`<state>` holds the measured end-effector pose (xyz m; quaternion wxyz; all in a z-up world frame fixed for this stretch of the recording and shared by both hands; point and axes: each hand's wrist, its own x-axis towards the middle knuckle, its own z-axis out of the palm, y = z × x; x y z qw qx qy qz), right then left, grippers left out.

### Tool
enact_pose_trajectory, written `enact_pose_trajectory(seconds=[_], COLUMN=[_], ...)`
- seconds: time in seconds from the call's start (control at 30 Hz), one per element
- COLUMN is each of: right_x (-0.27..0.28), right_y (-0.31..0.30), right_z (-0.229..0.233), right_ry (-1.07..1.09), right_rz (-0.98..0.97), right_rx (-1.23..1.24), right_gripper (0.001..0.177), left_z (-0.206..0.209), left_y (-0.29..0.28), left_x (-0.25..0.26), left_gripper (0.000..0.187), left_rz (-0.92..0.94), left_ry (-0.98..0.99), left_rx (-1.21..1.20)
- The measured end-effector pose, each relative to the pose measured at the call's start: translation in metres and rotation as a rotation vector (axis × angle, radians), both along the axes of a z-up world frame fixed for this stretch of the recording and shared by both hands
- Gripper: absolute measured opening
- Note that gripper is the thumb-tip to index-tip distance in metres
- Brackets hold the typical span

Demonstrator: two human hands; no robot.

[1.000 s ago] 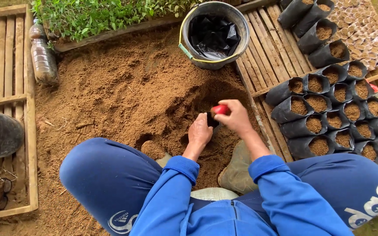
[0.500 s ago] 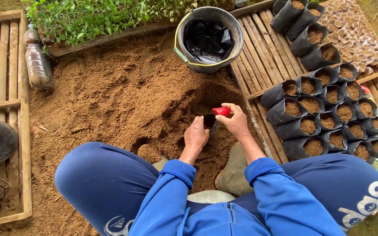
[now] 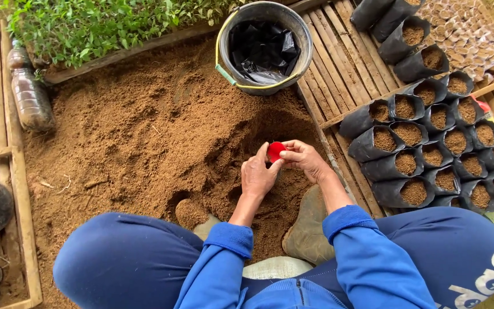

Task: Filling black plastic polybags with soil using a small hand scoop.

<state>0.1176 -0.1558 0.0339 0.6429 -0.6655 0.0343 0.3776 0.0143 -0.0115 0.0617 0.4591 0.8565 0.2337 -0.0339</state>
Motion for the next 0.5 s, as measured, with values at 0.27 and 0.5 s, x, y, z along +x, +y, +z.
enact_pose_trajectory(seconds=[0.27,0.5], right_x=[0.025,0.09], right_y=[0.003,-0.019], right_z=[0.035,-0.084], right_ry=[0.106,-0.333], right_rz=[0.196,0.07], right_rx=[-0.036,-0.523], right_gripper=[0.041,0.037], left_z=[-0.032,-0.007], left_y=[0.012,0.011], left_x=[0.018,0.019], left_gripper=[0.033,0.021], left_rz=[0.169,0.245], left_ry=[0.062,0.06], left_rx=[-0.401,-0.307])
